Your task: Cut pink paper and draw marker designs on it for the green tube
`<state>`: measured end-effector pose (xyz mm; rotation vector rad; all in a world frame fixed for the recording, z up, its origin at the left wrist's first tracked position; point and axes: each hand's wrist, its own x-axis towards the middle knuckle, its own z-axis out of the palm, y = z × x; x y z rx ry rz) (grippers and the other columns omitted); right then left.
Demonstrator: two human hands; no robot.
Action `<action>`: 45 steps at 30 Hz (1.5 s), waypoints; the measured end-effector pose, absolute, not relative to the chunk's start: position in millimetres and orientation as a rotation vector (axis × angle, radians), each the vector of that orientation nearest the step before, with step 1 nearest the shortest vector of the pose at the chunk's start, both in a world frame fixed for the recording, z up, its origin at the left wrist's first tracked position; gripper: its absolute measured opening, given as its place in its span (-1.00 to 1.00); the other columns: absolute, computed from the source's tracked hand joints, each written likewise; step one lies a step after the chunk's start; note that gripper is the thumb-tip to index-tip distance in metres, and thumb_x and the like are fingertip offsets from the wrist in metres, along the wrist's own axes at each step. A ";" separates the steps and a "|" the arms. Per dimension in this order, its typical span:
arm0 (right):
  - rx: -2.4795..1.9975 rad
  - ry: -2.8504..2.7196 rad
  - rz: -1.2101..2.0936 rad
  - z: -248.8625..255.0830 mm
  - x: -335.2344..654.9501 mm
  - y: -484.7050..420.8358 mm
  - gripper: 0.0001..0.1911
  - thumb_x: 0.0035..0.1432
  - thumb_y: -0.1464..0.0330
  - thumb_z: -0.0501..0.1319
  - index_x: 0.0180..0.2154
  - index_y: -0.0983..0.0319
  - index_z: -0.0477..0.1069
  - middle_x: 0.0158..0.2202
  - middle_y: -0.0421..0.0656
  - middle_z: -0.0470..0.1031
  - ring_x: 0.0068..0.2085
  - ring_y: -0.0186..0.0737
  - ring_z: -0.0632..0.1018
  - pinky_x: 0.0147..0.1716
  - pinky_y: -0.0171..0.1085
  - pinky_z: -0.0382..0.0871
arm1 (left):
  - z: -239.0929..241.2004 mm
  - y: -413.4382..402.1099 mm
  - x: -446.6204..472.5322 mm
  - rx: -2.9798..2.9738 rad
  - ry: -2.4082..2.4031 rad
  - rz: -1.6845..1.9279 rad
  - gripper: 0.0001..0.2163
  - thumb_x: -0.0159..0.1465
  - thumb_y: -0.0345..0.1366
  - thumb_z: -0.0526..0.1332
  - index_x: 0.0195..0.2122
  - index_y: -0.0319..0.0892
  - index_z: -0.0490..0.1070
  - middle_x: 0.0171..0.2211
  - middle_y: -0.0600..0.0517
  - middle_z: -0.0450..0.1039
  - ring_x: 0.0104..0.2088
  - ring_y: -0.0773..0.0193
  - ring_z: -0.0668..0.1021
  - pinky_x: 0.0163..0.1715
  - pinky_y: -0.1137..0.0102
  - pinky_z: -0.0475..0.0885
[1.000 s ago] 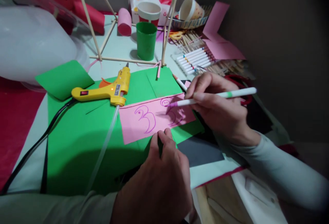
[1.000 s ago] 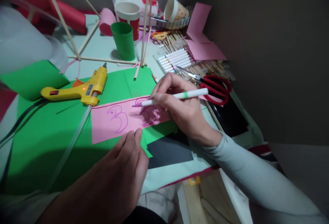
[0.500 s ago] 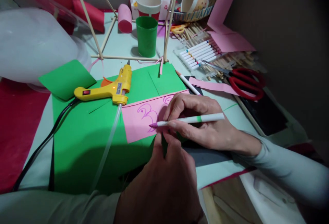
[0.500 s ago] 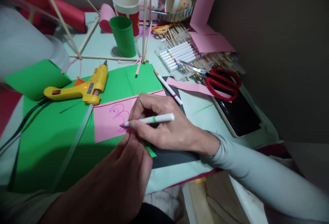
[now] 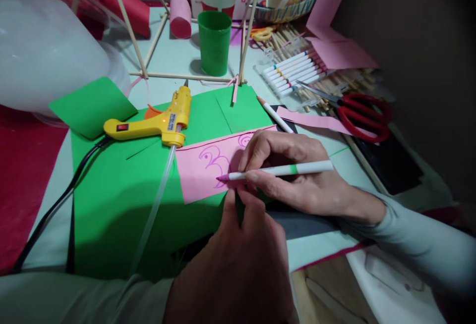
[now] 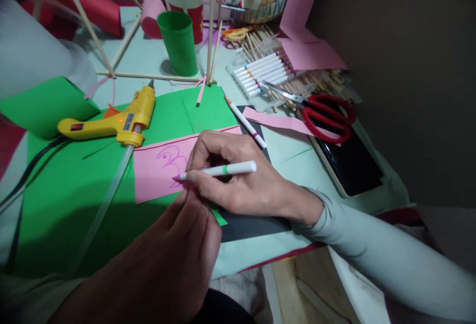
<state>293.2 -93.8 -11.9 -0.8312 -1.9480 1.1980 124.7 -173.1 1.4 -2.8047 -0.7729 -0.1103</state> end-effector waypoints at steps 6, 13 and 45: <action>-0.843 -1.967 1.193 -12.0 294.1 -94.5 -0.80 0.24 0.38 0.36 -0.42 0.25 0.44 -0.38 -0.13 0.57 -0.36 -0.30 0.58 -0.40 -0.34 0.42 | 0.3 -170.7 125.2 -2.821 -0.773 -0.100 -0.63 0.27 -0.55 -0.01 -0.05 -0.49 0.55 -0.17 -0.34 0.65 -0.11 -0.09 0.68 -0.08 0.12 0.61; -0.864 -1.923 1.136 -9.1 292.6 -95.2 -0.79 0.25 0.40 0.32 -0.45 0.20 0.42 -0.43 -0.18 0.57 -0.43 -0.31 0.55 -0.45 -0.32 0.42 | -8.2 -172.6 126.0 -2.869 -0.877 -0.207 -0.65 0.34 -0.42 0.01 -0.11 -0.55 0.53 -0.17 -0.49 0.62 -0.06 -0.17 0.68 -0.01 0.11 0.59; -0.796 -1.223 1.098 -14.3 323.0 -59.3 -0.80 0.14 0.38 0.35 -0.46 0.20 0.37 -0.46 -0.27 0.42 -0.51 -0.39 0.32 -0.53 -0.34 0.18 | 0.9 -168.9 117.6 -2.901 -0.831 -0.206 -0.79 0.33 -0.47 0.12 -0.19 -0.35 0.57 -0.08 -0.36 0.65 -0.05 -0.02 0.67 -0.06 0.23 0.57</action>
